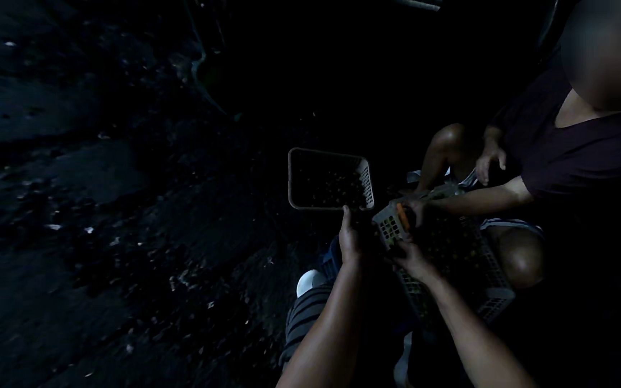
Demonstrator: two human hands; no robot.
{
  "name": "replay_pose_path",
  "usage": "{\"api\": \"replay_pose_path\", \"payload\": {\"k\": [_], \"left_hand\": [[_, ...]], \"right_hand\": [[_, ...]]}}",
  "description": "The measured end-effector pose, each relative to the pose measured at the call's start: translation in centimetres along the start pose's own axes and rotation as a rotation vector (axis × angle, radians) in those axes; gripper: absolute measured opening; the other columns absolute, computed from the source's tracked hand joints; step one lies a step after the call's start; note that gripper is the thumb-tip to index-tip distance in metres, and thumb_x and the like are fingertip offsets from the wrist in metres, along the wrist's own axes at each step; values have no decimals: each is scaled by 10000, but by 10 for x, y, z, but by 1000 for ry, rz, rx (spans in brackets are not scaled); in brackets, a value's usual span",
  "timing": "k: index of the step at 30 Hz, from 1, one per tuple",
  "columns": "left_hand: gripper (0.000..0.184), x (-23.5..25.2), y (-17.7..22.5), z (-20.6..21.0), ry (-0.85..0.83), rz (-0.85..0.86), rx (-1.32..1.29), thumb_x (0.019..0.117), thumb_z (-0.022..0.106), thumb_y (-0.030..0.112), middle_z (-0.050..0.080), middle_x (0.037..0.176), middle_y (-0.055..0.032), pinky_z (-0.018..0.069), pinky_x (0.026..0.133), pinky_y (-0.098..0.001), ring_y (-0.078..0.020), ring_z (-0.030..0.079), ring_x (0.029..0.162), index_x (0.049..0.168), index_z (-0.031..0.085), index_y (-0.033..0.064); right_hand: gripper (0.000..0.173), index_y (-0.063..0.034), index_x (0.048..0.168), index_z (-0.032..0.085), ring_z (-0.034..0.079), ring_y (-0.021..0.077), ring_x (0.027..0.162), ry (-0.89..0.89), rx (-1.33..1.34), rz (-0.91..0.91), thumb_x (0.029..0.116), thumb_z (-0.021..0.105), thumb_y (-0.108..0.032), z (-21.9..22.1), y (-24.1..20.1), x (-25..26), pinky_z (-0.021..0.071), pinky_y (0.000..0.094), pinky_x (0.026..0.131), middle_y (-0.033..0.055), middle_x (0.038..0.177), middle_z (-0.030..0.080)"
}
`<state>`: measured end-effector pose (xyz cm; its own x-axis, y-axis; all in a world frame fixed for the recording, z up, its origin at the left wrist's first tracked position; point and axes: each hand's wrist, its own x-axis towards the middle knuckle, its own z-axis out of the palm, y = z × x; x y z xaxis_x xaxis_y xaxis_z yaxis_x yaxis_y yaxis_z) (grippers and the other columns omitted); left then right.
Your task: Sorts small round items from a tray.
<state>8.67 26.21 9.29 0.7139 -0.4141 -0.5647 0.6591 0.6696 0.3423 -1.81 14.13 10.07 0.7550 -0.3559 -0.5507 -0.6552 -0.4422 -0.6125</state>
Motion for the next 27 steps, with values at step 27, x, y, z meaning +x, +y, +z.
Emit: {"api": "replay_pose_path", "payload": {"k": [27], "left_hand": [[472, -13, -21, 4, -429, -241, 898, 1086, 435, 454, 631, 758, -15, 468, 523, -235, -71, 545, 577, 1068, 674, 47]], "right_hand": [[281, 45, 1142, 705, 665, 203, 1035, 399, -139, -510, 942, 651, -144, -19, 1, -23, 546, 326, 943, 171, 1103, 687]]}}
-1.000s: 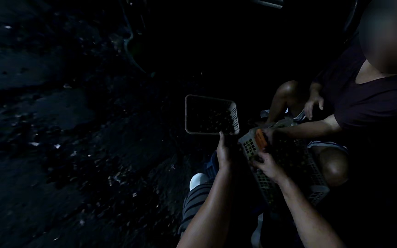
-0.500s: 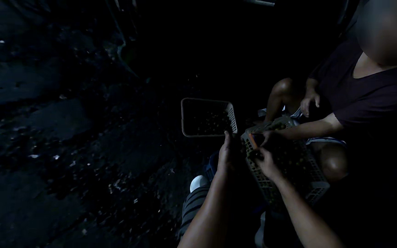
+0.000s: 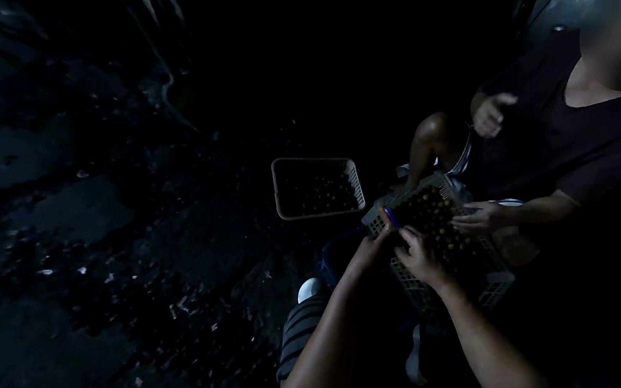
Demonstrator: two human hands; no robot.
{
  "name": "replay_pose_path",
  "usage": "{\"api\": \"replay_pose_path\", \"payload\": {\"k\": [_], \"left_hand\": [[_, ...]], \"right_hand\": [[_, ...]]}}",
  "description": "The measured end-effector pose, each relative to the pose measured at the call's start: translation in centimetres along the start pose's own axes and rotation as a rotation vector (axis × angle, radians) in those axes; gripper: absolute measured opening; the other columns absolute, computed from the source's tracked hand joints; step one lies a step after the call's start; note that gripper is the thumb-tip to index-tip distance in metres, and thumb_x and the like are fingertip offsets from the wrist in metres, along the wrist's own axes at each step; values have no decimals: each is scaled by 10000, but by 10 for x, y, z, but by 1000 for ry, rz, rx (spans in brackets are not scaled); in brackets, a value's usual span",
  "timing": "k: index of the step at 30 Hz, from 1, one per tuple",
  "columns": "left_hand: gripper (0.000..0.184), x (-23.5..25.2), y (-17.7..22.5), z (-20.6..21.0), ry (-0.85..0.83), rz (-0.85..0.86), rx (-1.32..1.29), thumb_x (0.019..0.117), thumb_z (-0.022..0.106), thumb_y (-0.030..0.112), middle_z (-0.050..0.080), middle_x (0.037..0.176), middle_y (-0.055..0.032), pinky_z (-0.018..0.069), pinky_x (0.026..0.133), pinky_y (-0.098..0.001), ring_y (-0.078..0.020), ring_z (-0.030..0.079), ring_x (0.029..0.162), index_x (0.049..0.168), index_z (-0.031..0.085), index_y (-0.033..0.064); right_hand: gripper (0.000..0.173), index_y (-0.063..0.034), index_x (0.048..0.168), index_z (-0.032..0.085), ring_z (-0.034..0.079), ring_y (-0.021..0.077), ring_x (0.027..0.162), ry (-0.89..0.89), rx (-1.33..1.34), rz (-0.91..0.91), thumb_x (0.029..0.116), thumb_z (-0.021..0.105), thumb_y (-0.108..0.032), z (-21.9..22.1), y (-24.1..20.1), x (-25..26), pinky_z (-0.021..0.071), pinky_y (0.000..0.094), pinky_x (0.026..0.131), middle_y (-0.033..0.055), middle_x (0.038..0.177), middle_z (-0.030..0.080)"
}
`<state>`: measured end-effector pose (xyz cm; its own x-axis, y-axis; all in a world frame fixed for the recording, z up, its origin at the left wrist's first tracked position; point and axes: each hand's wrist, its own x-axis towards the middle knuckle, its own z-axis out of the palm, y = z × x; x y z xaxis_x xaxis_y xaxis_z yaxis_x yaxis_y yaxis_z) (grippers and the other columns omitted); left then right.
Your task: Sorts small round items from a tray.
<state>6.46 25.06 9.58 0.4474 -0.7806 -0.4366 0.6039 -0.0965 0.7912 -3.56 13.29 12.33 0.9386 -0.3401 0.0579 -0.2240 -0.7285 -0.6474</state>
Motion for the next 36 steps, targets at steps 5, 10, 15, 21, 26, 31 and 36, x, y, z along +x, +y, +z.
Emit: {"api": "replay_pose_path", "payload": {"k": [5, 10, 15, 21, 26, 31, 36], "left_hand": [[205, 5, 6, -7, 276, 54, -220, 1076, 439, 89, 632, 920, -82, 521, 677, -272, -116, 608, 743, 1194, 555, -31], [184, -5, 12, -5, 347, 74, -208, 1057, 473, 50, 681, 890, -86, 532, 633, -245, -107, 637, 710, 1187, 572, -34], [225, 0, 7, -9, 362, 126, -105, 1082, 496, 160, 658, 853, -44, 523, 651, -230, -72, 616, 701, 1153, 617, -15], [207, -2, 1, -8, 239, 182, -82, 1087, 485, 188, 659, 822, -41, 544, 625, -261, -103, 628, 688, 1124, 623, 37], [381, 9, -7, -11, 307, 93, -39, 1097, 449, 356, 624, 810, -18, 500, 623, -237, -74, 578, 670, 1105, 660, 39], [427, 10, -11, -4, 178, 35, -92, 1107, 406, 373, 632, 769, -22, 540, 621, -253, -86, 605, 657, 1012, 648, 34], [328, 4, -7, 0, 64, 40, 185, 1060, 558, 307, 691, 871, -53, 565, 709, -287, -102, 650, 746, 1077, 684, 4]], "right_hand": [[342, 71, 1196, 673, 675, 235, 1057, 20, 45, 95, 990, 591, -189, 6, 5, -22, 544, 350, 948, 210, 1167, 689], [314, 40, 1130, 689, 674, 206, 995, -7, 101, 97, 989, 601, -227, 8, 6, -31, 549, 342, 901, 176, 1091, 697], [261, 58, 1106, 672, 610, 55, 832, 5, 431, 164, 993, 591, -164, 11, 3, -33, 518, 210, 765, 91, 978, 669], [283, 3, 1274, 591, 469, 34, 566, 85, 900, 351, 1048, 528, -155, 12, 5, -26, 411, 186, 498, 26, 918, 611], [313, -8, 1293, 596, 514, 45, 646, 112, 806, 338, 986, 572, -66, 13, 4, -24, 444, 199, 552, 83, 1117, 630], [308, -19, 1263, 526, 512, 71, 590, 83, 863, 394, 974, 517, -123, 12, 3, -22, 455, 223, 515, 63, 996, 597], [351, 53, 1266, 581, 644, 172, 1029, 49, 519, 254, 959, 663, -97, 17, 10, -14, 549, 307, 912, 177, 1168, 642]]}}
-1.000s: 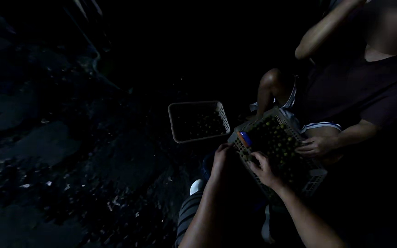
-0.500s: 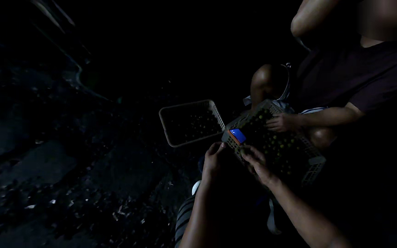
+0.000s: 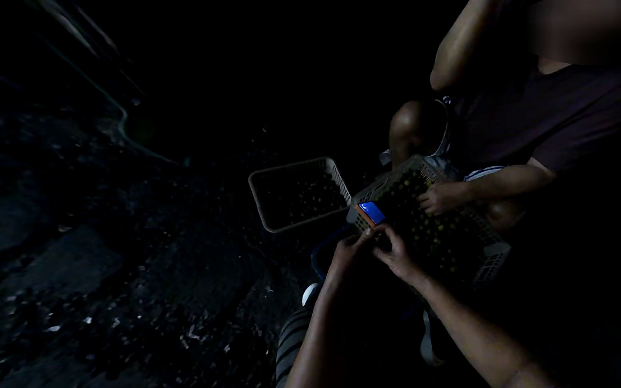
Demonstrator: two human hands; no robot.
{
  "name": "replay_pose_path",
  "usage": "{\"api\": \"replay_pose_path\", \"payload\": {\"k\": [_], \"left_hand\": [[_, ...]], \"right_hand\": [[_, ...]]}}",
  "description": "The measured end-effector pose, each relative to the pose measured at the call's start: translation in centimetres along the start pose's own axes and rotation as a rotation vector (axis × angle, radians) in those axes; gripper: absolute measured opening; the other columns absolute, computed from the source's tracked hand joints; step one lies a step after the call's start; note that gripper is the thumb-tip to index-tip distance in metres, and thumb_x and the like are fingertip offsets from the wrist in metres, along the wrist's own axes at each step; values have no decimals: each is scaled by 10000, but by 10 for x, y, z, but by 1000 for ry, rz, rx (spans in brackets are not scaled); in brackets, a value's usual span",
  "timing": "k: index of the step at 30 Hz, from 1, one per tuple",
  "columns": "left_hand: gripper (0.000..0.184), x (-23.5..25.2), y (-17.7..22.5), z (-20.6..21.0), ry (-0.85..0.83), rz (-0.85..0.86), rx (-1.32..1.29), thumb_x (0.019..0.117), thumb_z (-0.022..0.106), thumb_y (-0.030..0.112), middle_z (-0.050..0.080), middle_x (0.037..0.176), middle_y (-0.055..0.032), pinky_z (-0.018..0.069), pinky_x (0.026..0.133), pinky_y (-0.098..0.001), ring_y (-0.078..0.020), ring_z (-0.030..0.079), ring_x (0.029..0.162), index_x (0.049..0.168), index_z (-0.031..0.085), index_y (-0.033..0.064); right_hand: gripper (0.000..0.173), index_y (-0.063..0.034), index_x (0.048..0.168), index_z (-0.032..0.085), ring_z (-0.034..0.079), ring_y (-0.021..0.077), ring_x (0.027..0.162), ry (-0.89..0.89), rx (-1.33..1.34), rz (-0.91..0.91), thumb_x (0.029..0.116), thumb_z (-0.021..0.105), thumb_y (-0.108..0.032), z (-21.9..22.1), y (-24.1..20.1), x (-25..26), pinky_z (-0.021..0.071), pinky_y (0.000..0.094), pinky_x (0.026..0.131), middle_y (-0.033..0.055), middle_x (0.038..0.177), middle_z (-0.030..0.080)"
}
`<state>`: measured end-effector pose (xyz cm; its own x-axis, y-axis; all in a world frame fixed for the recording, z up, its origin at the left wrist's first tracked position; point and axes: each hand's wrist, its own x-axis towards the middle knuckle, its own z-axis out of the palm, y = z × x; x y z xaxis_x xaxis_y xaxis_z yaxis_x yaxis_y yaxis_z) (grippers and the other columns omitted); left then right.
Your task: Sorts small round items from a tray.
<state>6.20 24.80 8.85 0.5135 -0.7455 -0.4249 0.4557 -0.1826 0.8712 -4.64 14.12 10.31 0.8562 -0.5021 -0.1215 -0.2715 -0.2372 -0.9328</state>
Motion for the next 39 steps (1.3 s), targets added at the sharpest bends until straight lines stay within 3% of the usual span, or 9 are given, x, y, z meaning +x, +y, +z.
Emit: {"api": "replay_pose_path", "payload": {"k": [4, 8, 11, 14, 20, 24, 27, 30, 39], "left_hand": [[358, -1, 2, 1, 97, -12, 90, 1037, 599, 347, 684, 885, -66, 555, 710, -302, -109, 638, 745, 1095, 680, 2], [299, 6, -2, -4, 297, 57, -401, 1096, 454, 268, 638, 877, -62, 539, 640, -276, -116, 618, 717, 1176, 584, 12], [276, 6, 1, -10, 380, 107, -634, 1044, 396, 44, 660, 992, -134, 583, 692, -338, -189, 673, 785, 1290, 509, -12], [421, 3, 3, -12, 367, 196, -698, 973, 355, -101, 629, 1119, -159, 601, 815, -372, -218, 691, 902, 1378, 445, -27], [389, 3, 8, -12, 324, 271, -745, 992, 469, -107, 669, 1148, -164, 605, 827, -373, -237, 707, 914, 1361, 515, 8], [407, 6, 5, -9, 327, 333, -681, 904, 590, -150, 654, 1102, -165, 611, 799, -395, -245, 692, 895, 1277, 542, 7], [342, 7, 2, -8, 309, 366, -662, 884, 625, -144, 665, 1048, -140, 608, 787, -384, -221, 683, 859, 1188, 590, 10], [274, 4, 5, -8, 308, 340, -658, 908, 634, -112, 678, 996, -106, 602, 744, -328, -176, 679, 819, 1156, 616, 3], [175, 1, 5, -7, 219, 301, -621, 971, 602, -45, 680, 957, -100, 604, 745, -342, -176, 679, 796, 1141, 606, -1]], "right_hand": [[311, 69, 1246, 631, 654, 164, 1129, -80, -92, -64, 964, 625, -63, 2, 1, 8, 513, 305, 1023, 183, 1193, 686], [319, -3, 1210, 675, 655, 241, 1107, -235, -307, 81, 1004, 659, -246, -6, -23, 34, 513, 432, 1005, 174, 1180, 688], [290, -21, 1201, 658, 673, 241, 920, -199, -233, 98, 1014, 656, -243, -8, -39, 68, 566, 441, 830, 160, 1099, 692], [380, -23, 1373, 572, 523, 117, 630, -36, 27, 70, 1052, 574, -225, -6, -61, 103, 457, 275, 546, 118, 997, 644], [253, -103, 1273, 627, 412, 67, 462, -34, 131, 32, 1071, 512, -204, -8, -78, 94, 373, 193, 408, 51, 823, 593], [209, -55, 1184, 673, 439, 99, 520, -154, 7, 74, 1053, 527, -126, -7, -66, 75, 394, 225, 460, 79, 839, 598], [279, -42, 1265, 602, 505, 93, 599, -213, 100, 75, 1044, 441, -97, -9, -60, 66, 453, 225, 531, 68, 933, 605], [375, -59, 1302, 534, 554, 112, 663, -220, 177, 14, 949, 415, -11, -10, -58, 54, 468, 241, 555, 80, 1033, 624], [390, -73, 1344, 489, 553, 98, 646, -252, 417, -171, 959, 429, -50, -10, -49, 32, 456, 233, 555, 123, 1082, 654]]}}
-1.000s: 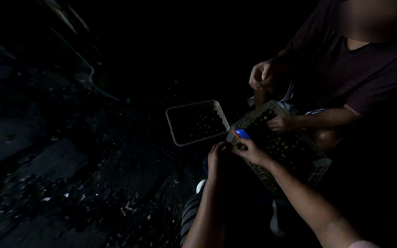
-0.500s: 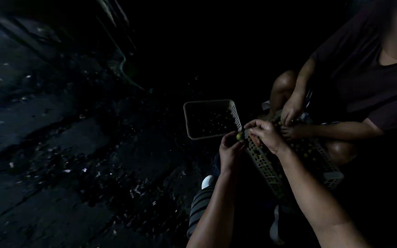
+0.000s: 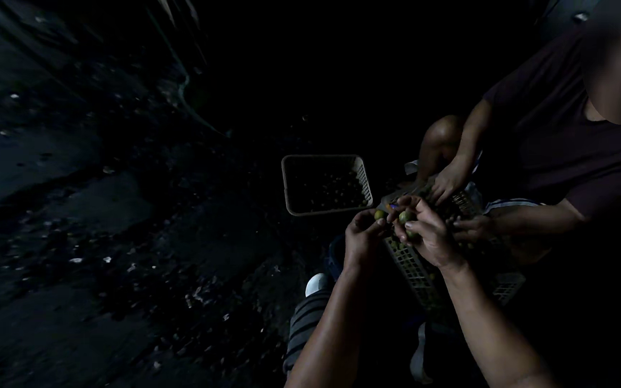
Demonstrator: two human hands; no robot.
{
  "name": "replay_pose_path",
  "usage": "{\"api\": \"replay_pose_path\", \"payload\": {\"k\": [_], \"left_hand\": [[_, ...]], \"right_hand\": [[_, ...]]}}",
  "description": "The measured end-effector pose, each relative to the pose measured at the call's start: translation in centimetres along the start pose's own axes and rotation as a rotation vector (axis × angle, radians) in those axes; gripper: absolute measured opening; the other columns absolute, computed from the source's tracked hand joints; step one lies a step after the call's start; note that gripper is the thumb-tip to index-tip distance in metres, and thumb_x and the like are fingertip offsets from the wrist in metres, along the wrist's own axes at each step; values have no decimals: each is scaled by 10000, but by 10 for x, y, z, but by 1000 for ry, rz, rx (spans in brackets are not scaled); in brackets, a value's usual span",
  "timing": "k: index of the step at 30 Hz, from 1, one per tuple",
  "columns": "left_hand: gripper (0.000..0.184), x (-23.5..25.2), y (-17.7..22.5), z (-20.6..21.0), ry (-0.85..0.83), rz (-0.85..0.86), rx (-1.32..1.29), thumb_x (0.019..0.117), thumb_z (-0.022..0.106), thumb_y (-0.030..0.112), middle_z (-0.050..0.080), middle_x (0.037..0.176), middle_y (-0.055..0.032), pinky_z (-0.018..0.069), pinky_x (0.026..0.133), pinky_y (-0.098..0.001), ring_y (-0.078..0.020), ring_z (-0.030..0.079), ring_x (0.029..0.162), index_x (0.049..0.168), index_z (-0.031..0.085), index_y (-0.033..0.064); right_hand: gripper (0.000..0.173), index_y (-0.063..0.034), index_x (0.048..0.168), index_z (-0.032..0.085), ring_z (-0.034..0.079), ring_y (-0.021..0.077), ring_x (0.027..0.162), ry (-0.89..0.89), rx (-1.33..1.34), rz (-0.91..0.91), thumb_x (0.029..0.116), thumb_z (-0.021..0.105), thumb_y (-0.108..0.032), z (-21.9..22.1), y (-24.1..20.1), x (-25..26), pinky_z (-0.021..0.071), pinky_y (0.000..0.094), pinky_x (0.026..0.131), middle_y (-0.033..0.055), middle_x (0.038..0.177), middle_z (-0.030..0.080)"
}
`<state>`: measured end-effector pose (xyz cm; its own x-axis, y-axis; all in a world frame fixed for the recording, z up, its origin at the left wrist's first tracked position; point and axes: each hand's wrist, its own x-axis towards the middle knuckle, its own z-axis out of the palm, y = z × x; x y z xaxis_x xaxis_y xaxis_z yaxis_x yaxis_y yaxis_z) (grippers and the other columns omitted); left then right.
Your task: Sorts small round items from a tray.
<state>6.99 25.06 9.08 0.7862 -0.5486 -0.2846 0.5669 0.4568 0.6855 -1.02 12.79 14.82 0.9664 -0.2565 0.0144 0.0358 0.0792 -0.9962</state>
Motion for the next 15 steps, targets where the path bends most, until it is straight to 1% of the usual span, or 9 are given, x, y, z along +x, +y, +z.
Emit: {"api": "replay_pose_path", "payload": {"k": [3, 5, 6, 8, 10, 11, 13, 14, 15], "left_hand": [[229, -1, 3, -1, -44, -14, -42, 993, 562, -33, 677, 1038, -123, 604, 796, -380, -209, 683, 867, 1215, 607, 4], [259, -2, 4, -2, -75, -14, -65, 1009, 541, -13, 676, 1079, -133, 595, 800, -375, -214, 677, 888, 1256, 614, 16], [260, -2, 4, -2, -85, -14, -73, 1013, 538, 1, 675, 1068, -130, 593, 784, -363, -205, 674, 872, 1260, 617, 23], [244, -2, 4, -5, -92, -26, -60, 1024, 556, 48, 681, 1028, -105, 587, 742, -325, -174, 666, 829, 1251, 644, 49], [225, -2, 6, -7, -95, -29, -12, 1031, 560, 85, 680, 995, -98, 568, 684, -293, -155, 648, 785, 1227, 662, 45], [216, -2, 7, -8, -113, -24, 23, 1029, 549, 80, 681, 999, -103, 569, 692, -300, -158, 652, 796, 1211, 655, 30], [248, -4, 10, -10, -139, -37, 150, 984, 501, 44, 687, 1011, -110, 573, 713, -327, -173, 660, 823, 1176, 655, 18], [277, -6, 13, -9, -136, -66, 246, 967, 478, 29, 689, 1022, -107, 566, 706, -331, -174, 657, 823, 1179, 656, 23], [284, -7, 14, -8, -129, -107, 351, 976, 490, 28, 690, 1055, -106, 560, 704, -334, -173, 654, 830, 1203, 661, 34]], "right_hand": [[400, -102, 1335, 512, 545, 97, 645, -37, 95, -4, 946, 427, -66, -2, 0, -3, 451, 242, 557, 108, 1047, 650], [393, -124, 1324, 534, 558, 99, 637, -31, 176, 24, 959, 391, -107, -2, -2, -4, 461, 238, 548, 98, 1012, 655], [381, -133, 1316, 542, 567, 96, 635, -11, 218, 54, 989, 348, -147, -2, -3, -5, 469, 230, 545, 91, 1002, 661], [397, -119, 1279, 572, 584, 100, 622, 45, 317, 134, 1089, 259, -273, -1, -5, -6, 483, 225, 540, 100, 980, 682], [488, -94, 1263, 580, 624, 115, 637, 112, 372, 243, 1119, 200, -365, 0, -7, -8, 511, 228, 550, 117, 987, 708], [522, -86, 1272, 579, 653, 133, 662, 131, 370, 290, 1121, 184, -392, -1, -8, -10, 535, 234, 560, 128, 998, 714], [500, -81, 1329, 544, 681, 157, 727, 116, 305, 372, 1123, 191, -369, -4, -10, -15, 558, 240, 574, 144, 1064, 703], [450, -77, 1348, 532, 679, 158, 742, 116, 250, 415, 1120, 217, -304, -5, -11, -18, 557, 242, 576, 141, 1090, 691], [401, -67, 1353, 543, 675, 158, 736, 131, 200, 453, 1106, 266, -221, -5, -11, -22, 560, 250, 576, 139, 1087, 690]]}}
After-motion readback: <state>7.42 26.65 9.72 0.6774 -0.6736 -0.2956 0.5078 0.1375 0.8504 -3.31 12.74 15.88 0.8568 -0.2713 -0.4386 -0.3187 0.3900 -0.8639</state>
